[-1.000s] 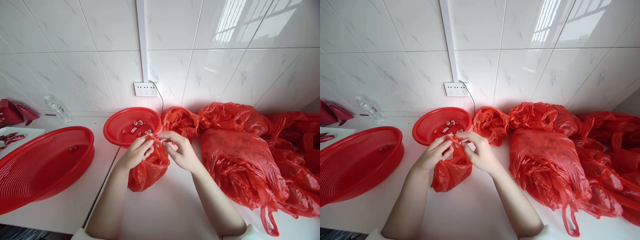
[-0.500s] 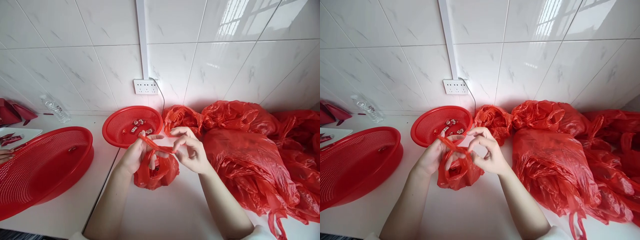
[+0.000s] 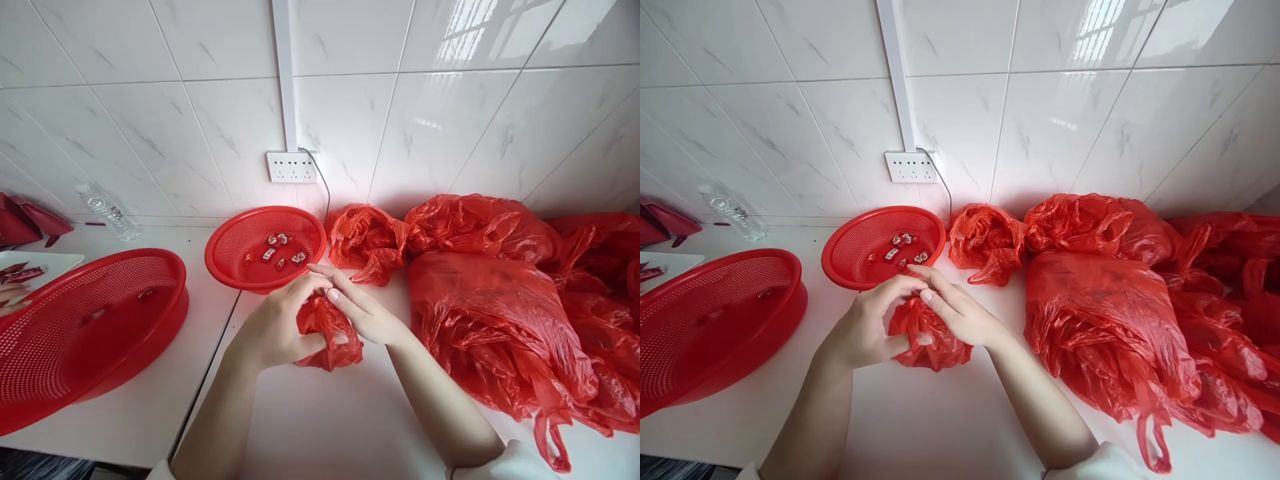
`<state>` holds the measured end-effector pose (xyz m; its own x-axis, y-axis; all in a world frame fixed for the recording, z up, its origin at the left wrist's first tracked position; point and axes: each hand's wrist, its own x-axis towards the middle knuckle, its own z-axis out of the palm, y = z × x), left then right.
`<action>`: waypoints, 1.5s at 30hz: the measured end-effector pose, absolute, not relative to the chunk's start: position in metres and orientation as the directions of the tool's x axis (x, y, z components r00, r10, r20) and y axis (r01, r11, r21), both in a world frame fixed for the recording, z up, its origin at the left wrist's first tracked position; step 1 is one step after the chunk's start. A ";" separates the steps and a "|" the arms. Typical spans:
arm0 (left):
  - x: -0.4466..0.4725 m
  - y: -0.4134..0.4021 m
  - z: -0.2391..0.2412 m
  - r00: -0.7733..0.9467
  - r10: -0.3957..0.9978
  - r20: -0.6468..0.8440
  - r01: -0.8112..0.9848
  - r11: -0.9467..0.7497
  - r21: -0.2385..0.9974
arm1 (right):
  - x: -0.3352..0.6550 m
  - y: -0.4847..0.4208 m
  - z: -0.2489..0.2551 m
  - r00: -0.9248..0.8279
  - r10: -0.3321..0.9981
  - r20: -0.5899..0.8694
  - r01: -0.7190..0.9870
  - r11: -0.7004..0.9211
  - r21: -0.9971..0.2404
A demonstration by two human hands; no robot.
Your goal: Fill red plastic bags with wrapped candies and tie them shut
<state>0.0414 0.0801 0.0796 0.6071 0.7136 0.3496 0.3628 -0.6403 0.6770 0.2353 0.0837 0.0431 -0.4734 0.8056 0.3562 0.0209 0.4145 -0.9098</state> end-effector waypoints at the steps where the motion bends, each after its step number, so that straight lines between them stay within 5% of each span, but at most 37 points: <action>1: 0.043 0.082 0.077 0.602 0.682 0.415 0.362 -0.696 0.620 | 0.234 0.087 0.041 -0.450 0.813 0.369 0.008 0.418 -0.909; 5: 0.048 0.098 0.062 0.610 0.583 0.536 0.175 -0.759 0.627 | 0.234 0.098 0.030 -0.337 0.852 0.400 -0.111 0.386 -0.916; 9: 0.053 0.107 0.051 0.477 0.652 0.589 0.013 -0.675 0.737 | 0.240 0.103 0.027 -0.214 0.906 0.365 -0.159 0.336 -0.928; 13: 0.054 0.106 0.053 0.210 0.752 0.625 0.210 -0.659 0.722 | 0.247 0.104 0.031 -0.147 0.937 0.318 -0.179 0.291 -0.940; 17: 0.047 0.108 0.061 0.127 0.713 0.690 0.488 -0.650 0.582 | 0.257 0.107 0.034 -0.149 0.950 0.276 -0.308 0.220 -0.925; 22: 0.030 0.114 0.069 0.114 0.673 0.731 0.591 -0.637 0.494 | 0.283 0.106 0.042 -0.081 0.951 0.300 -0.074 0.294 -0.953; 27: 0.010 0.121 0.076 0.041 0.657 0.753 0.584 -0.627 0.516 | 0.327 0.104 0.046 0.215 0.929 0.300 0.172 0.266 -0.948; 31: 0.002 0.129 0.072 0.051 0.786 0.616 0.561 -0.533 0.634 | 0.345 0.103 0.044 0.379 0.853 0.358 0.312 0.246 -0.917; 34: 0.002 0.136 0.063 0.210 0.910 0.358 0.519 -0.414 0.748 | 0.345 0.101 0.043 0.374 0.844 0.385 0.433 0.208 -0.877; 39: 0.005 0.133 0.060 0.344 0.938 -0.051 0.615 -0.183 0.767 | 0.339 0.095 0.047 0.055 0.954 0.293 0.676 0.181 -0.715; 43: 0.008 0.120 0.075 0.494 0.867 -0.063 0.576 -0.272 0.771 | 0.316 0.095 0.045 -0.096 0.948 0.303 0.710 0.278 -0.647; 45: 0.007 0.115 0.081 0.515 0.856 -0.054 0.572 -0.297 0.765 | 0.296 0.094 0.037 -0.239 0.957 0.167 0.732 0.291 -0.617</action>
<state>0.0075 0.1151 0.0812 0.5149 0.8556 -0.0536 0.5723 -0.2966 0.7645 0.2957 0.0938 0.0369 -0.2387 0.9565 0.1674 0.7317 0.2906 -0.6166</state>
